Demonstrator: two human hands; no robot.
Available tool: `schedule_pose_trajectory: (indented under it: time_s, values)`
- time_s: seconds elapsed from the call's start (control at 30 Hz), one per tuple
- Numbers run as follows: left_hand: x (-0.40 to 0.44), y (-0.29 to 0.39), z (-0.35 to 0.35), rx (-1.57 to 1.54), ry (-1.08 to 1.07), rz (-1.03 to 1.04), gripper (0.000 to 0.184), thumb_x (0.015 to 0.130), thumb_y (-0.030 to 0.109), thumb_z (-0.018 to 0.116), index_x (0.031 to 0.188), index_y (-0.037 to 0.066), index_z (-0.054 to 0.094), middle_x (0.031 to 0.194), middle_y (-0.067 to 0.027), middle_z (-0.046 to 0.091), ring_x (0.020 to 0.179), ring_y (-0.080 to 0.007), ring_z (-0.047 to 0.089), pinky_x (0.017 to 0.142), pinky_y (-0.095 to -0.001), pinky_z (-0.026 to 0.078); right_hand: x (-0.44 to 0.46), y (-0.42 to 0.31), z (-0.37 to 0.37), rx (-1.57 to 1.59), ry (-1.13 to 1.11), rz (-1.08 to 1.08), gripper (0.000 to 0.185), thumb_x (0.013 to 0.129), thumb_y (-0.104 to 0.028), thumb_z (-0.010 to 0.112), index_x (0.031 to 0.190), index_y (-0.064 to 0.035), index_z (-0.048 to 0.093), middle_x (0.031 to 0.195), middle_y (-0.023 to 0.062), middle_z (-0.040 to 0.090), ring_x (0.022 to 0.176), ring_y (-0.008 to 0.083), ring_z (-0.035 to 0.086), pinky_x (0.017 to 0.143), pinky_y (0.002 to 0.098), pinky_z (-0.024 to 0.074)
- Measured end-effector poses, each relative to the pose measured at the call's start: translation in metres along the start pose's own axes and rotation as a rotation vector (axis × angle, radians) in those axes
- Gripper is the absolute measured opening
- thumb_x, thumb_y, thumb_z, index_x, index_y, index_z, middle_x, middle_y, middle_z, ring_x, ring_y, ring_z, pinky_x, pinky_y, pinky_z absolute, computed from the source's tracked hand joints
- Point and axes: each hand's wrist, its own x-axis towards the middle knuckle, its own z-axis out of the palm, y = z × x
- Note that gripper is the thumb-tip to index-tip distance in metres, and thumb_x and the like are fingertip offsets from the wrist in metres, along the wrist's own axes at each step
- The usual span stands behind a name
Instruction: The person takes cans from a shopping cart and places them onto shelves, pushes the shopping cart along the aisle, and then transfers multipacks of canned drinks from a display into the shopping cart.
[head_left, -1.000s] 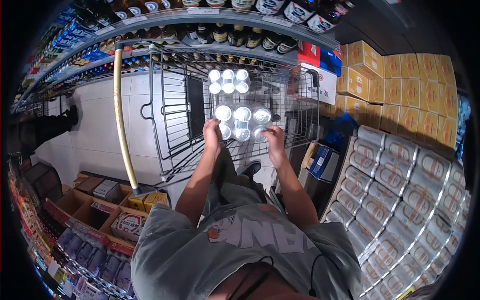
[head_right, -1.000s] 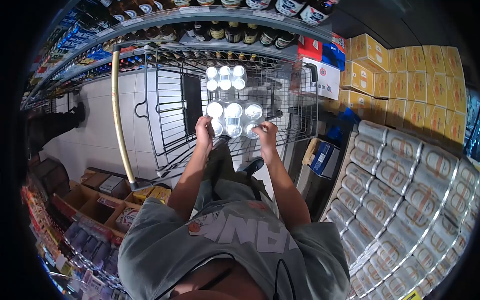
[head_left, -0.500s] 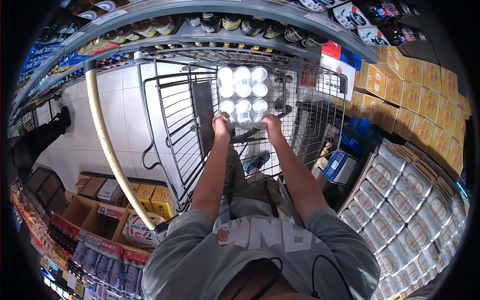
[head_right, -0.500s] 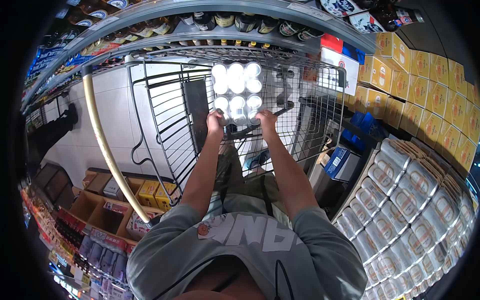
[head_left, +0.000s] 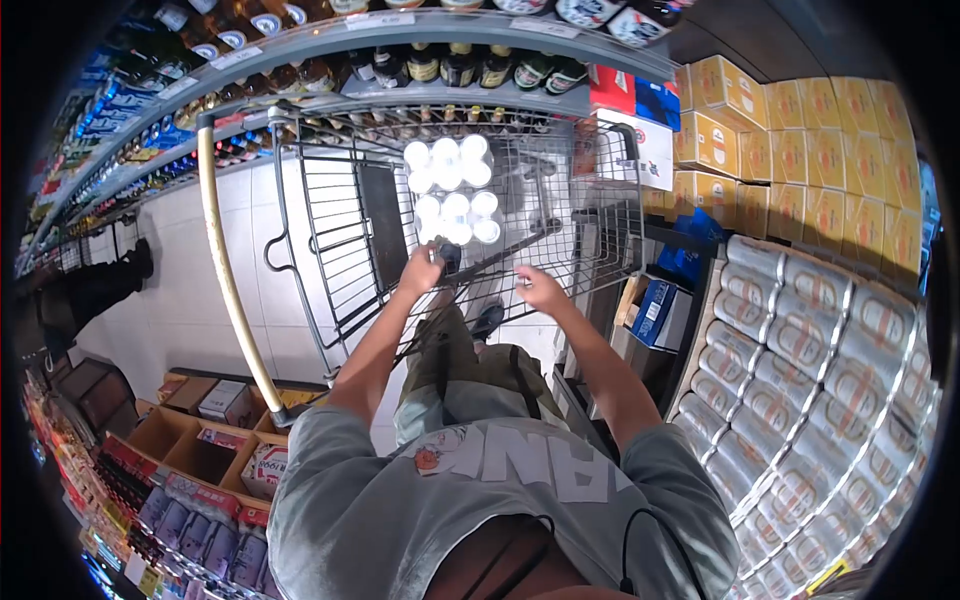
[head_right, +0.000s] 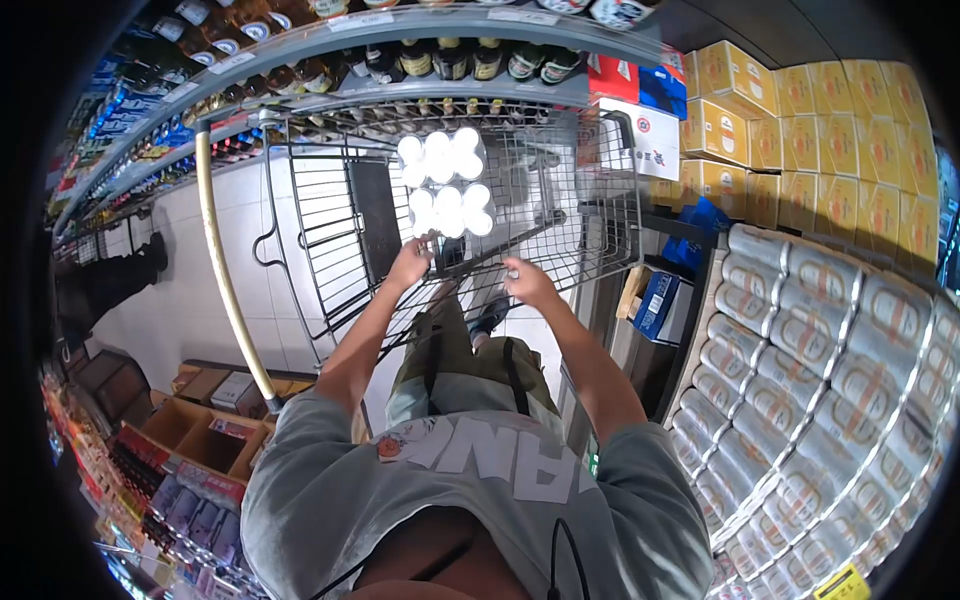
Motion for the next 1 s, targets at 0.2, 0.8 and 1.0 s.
schedule_pose_trajectory:
  time_s: [0.2,0.8,1.0]
  values:
    - [-0.156,0.049,0.049,0.529,-0.148,0.236,0.067,0.086,0.056,0.059,0.131,0.007,0.056,0.118,-0.0243,0.064,0.113,-0.0371,0.061,0.099,-0.0427,0.045,-0.103,-0.031,0.004,-0.507,0.389,-0.312,0.023,0.087,-0.026,0.059,0.100,-0.0086,0.067,0.107,0.0092,0.064,0.115,0.0301,0.053,0.109,0.0438,0.0320]
    - [-0.194,-0.015,0.042,0.989,0.198,0.472,0.037,0.097,0.044,0.047,0.105,0.013,0.065,0.100,-0.0131,0.069,0.093,-0.0347,0.066,0.079,-0.0471,0.051,-0.350,0.111,0.039,0.483,0.299,0.121,0.028,0.091,-0.010,0.061,0.118,-0.0013,0.061,0.106,0.0085,0.066,0.097,0.0168,0.064,0.088,0.0297,0.0493]
    - [-0.168,-0.012,0.047,0.973,0.091,0.214,0.047,0.091,0.056,0.050,0.105,0.015,0.070,0.100,-0.0150,0.071,0.099,-0.0328,0.066,0.086,-0.0449,0.051,-0.431,0.053,-0.066,0.469,0.369,0.038,0.036,0.090,-0.016,0.064,0.123,-0.0026,0.059,0.120,0.0095,0.063,0.106,0.0193,0.061,0.093,0.0336,0.0477]
